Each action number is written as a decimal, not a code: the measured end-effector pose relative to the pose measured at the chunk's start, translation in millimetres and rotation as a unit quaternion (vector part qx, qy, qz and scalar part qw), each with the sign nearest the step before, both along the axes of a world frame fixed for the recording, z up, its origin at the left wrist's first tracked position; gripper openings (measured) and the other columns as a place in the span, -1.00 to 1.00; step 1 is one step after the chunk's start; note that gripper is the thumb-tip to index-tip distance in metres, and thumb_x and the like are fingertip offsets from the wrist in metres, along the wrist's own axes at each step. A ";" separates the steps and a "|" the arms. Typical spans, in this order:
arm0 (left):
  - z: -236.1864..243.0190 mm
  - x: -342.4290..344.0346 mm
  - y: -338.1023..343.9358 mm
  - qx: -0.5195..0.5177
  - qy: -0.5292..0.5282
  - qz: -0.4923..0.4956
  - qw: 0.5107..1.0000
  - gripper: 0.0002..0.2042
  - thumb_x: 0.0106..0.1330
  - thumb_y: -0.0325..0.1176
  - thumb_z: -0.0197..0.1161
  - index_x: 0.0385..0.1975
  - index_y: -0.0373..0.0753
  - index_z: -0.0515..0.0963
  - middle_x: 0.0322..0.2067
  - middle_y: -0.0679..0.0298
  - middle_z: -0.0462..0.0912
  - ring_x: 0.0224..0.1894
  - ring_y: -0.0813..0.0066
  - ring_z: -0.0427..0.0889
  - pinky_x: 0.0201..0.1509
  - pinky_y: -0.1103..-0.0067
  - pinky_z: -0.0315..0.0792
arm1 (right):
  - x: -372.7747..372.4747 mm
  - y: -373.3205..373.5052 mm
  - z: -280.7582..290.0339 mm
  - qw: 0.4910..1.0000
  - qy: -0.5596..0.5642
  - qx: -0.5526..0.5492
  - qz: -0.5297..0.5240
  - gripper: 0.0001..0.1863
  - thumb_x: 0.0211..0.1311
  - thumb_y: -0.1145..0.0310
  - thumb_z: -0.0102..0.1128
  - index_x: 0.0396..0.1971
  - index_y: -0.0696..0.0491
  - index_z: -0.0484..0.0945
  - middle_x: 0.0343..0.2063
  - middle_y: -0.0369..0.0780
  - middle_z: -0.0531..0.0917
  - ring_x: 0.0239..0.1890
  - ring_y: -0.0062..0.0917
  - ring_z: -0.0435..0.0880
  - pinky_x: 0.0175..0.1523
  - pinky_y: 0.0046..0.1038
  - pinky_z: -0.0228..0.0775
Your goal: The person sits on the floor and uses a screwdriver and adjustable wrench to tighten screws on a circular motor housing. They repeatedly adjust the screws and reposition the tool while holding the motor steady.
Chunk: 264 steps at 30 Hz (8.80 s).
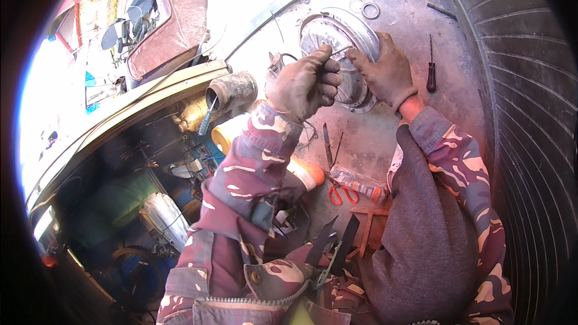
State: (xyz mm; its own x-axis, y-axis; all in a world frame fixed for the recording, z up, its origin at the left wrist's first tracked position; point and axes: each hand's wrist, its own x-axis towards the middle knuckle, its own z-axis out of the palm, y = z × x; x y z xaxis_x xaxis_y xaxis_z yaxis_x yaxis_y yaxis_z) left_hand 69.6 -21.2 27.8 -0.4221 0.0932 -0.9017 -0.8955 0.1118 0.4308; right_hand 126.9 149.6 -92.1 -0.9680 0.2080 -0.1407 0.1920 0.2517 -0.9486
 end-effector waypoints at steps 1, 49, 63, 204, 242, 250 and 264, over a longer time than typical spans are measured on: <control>0.3 -2.0 0.1 -0.037 0.029 -0.055 0.997 -0.60 0.65 0.02 0.22 -0.33 -0.18 0.61 -0.50 0.32 0.64 -0.54 0.48 0.55 -0.45 0.54 0.44 | 0.4 0.0 -0.5 1.000 0.001 0.000 0.001 -0.31 0.32 -0.10 0.47 0.11 0.22 0.55 -0.12 0.12 0.78 -0.06 0.03 0.82 0.06 -0.08 0.65; 5.0 -16.1 -0.6 -0.363 0.288 -0.606 0.646 -0.56 0.61 -0.03 0.18 -0.01 -0.38 0.66 -0.20 -0.13 0.81 -0.11 -0.03 0.82 0.05 0.24 0.62 | -4.3 -0.9 -2.2 0.999 -0.031 -0.011 0.002 -0.28 0.32 -0.11 0.46 0.13 0.25 0.55 -0.13 0.14 0.79 -0.05 0.02 0.83 0.08 -0.09 0.66; 8.5 -10.5 -57.3 -0.014 0.226 -0.135 0.964 -0.58 0.76 -0.17 -0.05 -0.04 -0.44 0.63 -0.26 0.05 0.79 -0.39 0.37 0.76 -0.26 0.50 0.66 | -3.5 -1.3 -6.7 0.999 -0.022 -0.035 -0.011 -0.29 0.31 -0.15 0.46 0.11 0.22 0.56 -0.13 0.10 0.80 -0.04 -0.02 0.82 0.11 -0.13 0.63; -28.7 -81.2 -78.9 -0.295 0.497 -0.482 0.659 -0.67 0.62 -0.07 0.25 0.07 -0.22 0.59 -0.38 0.03 0.71 -0.31 0.01 0.74 -0.21 0.25 0.55 | -11.8 21.0 -23.9 0.836 -0.107 -0.515 -0.157 -0.38 0.57 0.15 0.32 0.45 0.14 0.41 0.31 -0.14 0.63 0.29 -0.39 0.66 0.45 -0.24 0.54; -22.7 -79.0 -83.0 -0.268 0.434 -0.506 0.695 -0.64 0.62 -0.02 0.23 0.06 -0.21 0.63 -0.30 -0.03 0.75 -0.21 -0.10 0.74 -0.08 0.21 0.56 | -14.1 18.3 -16.1 0.835 -0.086 -0.519 -0.161 -0.38 0.58 0.21 0.30 0.46 0.20 0.38 0.32 -0.09 0.61 0.33 -0.38 0.63 0.48 -0.27 0.51; -26.5 -71.2 -80.5 -0.186 0.509 -0.349 0.765 -0.71 0.64 -0.10 0.24 -0.05 -0.23 0.66 -0.49 0.32 0.64 -0.40 0.58 0.61 -0.28 0.51 0.52 | -12.4 22.7 -24.4 0.840 -0.111 -0.501 -0.175 -0.40 0.60 0.22 0.28 0.46 0.20 0.40 0.32 -0.11 0.62 0.33 -0.38 0.62 0.50 -0.30 0.47; -28.1 -69.9 -75.8 -0.267 0.458 -0.466 0.708 -0.65 0.62 -0.03 0.26 0.00 -0.24 0.64 -0.50 0.17 0.64 -0.41 0.35 0.67 -0.23 0.38 0.57 | -13.2 20.5 -23.9 0.839 -0.083 -0.510 -0.171 -0.44 0.61 0.24 0.24 0.45 0.19 0.41 0.32 -0.12 0.62 0.32 -0.37 0.64 0.48 -0.28 0.50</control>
State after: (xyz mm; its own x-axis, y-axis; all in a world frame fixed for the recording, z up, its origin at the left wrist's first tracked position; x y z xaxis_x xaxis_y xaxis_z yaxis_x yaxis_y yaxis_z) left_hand -0.3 -97.0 -0.2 -0.8325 0.4648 -0.3014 0.3022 0.8370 0.4562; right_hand 113.7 170.1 -116.0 -0.8257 0.1585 -0.5413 0.2389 -0.7711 -0.5902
